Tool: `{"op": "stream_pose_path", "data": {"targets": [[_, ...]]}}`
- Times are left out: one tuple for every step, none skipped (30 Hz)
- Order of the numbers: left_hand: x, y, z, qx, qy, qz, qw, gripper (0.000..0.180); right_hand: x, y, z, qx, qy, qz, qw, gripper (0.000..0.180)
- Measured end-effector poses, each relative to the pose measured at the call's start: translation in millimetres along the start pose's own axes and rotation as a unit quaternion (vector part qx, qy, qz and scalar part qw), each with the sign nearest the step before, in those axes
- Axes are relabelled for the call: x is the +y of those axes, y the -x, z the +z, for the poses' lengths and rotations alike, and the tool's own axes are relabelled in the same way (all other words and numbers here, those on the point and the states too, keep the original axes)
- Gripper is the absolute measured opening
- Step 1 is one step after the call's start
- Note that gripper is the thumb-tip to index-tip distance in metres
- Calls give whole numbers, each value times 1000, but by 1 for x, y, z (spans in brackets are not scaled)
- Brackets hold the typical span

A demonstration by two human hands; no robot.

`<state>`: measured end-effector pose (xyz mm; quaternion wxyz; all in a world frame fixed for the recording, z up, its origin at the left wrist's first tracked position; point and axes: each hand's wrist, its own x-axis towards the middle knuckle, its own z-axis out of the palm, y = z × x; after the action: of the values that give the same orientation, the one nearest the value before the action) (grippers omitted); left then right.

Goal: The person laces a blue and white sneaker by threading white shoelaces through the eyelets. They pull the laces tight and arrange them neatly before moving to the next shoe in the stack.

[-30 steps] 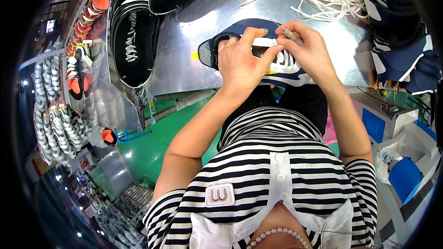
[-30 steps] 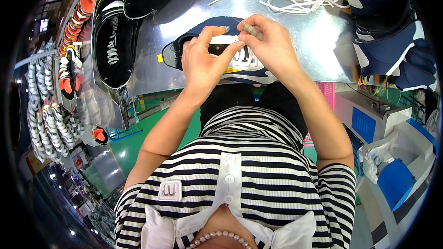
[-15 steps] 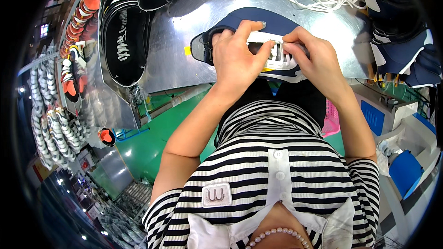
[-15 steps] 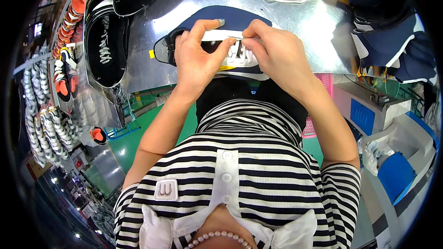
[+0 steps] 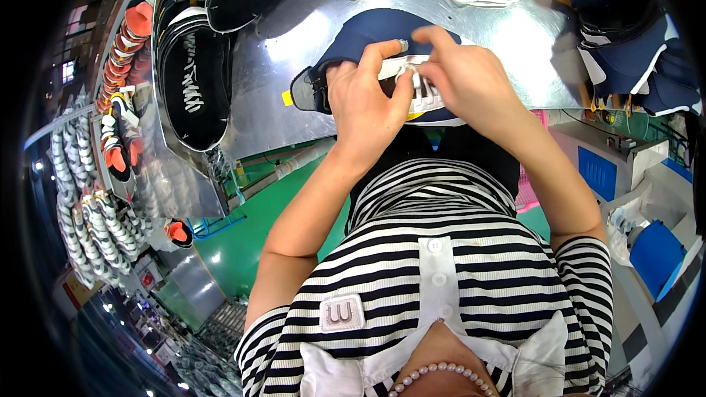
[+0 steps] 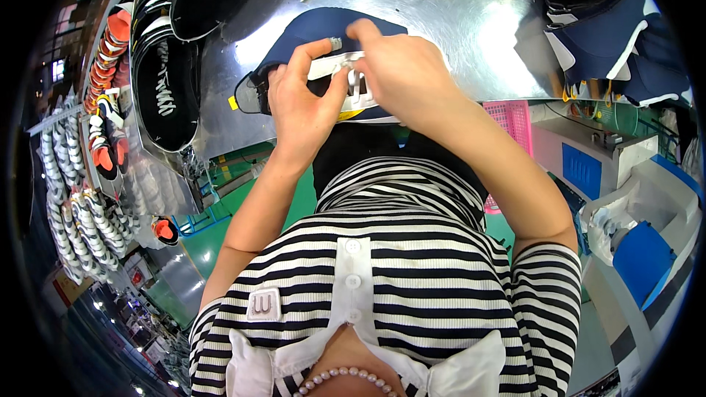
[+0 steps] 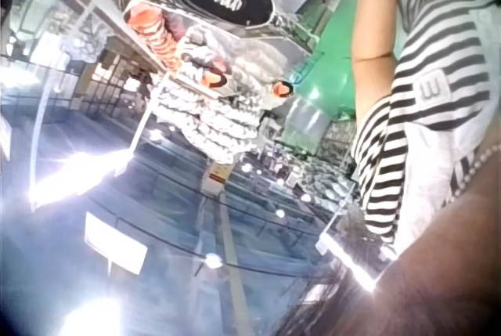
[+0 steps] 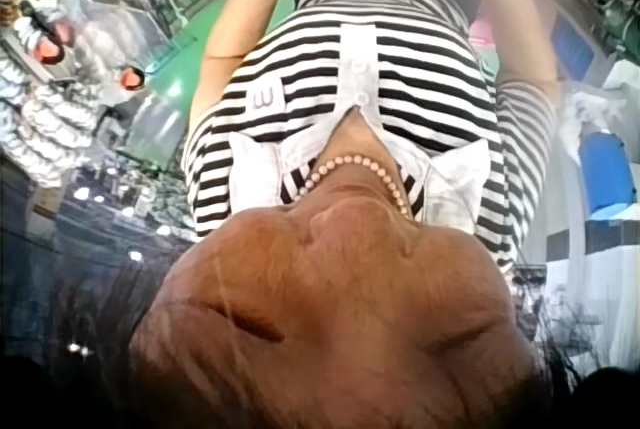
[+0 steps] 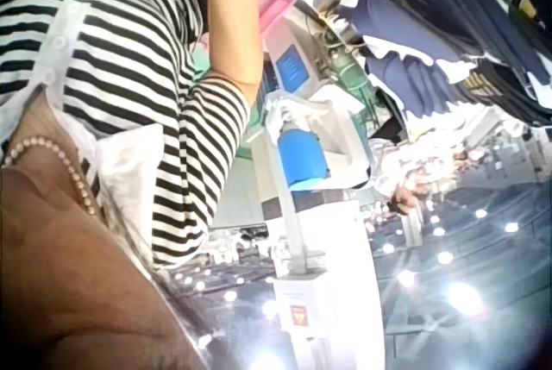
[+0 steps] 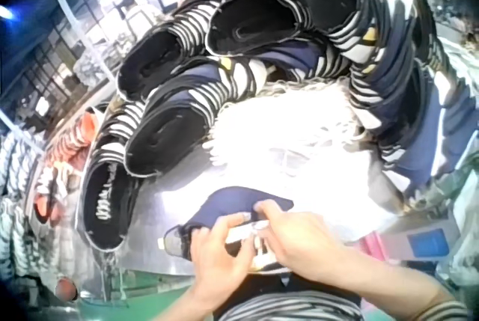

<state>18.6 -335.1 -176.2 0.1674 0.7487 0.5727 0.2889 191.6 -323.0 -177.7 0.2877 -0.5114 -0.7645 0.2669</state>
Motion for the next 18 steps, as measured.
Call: {"op": "stream_pose_path", "data": {"targets": [[-1,1,1,0,8,8,1000,32,-5,-4,3,-19,23,10,1000,28],[-2,1,2,-1,17,17,1000,33,-10,-9,3,-39,46,20,998,30],[-2,1,2,-2,27,26,999,33,-13,-12,1,-57,69,31,995,33],[-3,0,1,-14,38,5,999,34,-12,-14,0,-66,82,35,994,29],[-5,-2,-2,-23,47,-18,998,34,-9,-14,-6,-63,43,40,996,27],[-7,-4,-4,-32,57,-41,997,35,-4,-8,-18,-60,5,46,997,24],[-12,-4,-3,-24,133,-78,988,36,0,-3,-31,-55,-33,50,997,22],[-18,-4,2,-16,210,-114,971,37,0,6,-44,-54,-47,82,994,19],[-22,-4,4,-7,285,-149,947,38,2,4,-40,-19,-82,75,994,20],[-17,-9,4,-13,279,-153,948,37,7,9,-34,23,-110,79,991,21],[-13,-12,6,-6,236,-133,963,37,10,15,-25,62,-141,82,985,22],[-8,-14,9,2,191,-112,975,36,12,15,-14,64,-95,116,987,25],[-6,-17,12,11,143,-90,986,36,17,15,-3,112,-39,77,990,22],[-7,-23,9,-5,164,-87,983,34,19,14,3,132,-29,109,985,20],[-2,-24,3,-71,321,-188,926,35,23,15,8,152,-19,140,978,19],[1,-27,-9,-136,381,-208,890,36,28,16,13,177,-66,145,971,18],[0,-30,-21,-198,439,-222,848,37,34,17,16,204,-111,146,962,18],[-1,-30,-28,-231,437,-221,841,38,38,18,17,232,-156,146,949,18]]}}
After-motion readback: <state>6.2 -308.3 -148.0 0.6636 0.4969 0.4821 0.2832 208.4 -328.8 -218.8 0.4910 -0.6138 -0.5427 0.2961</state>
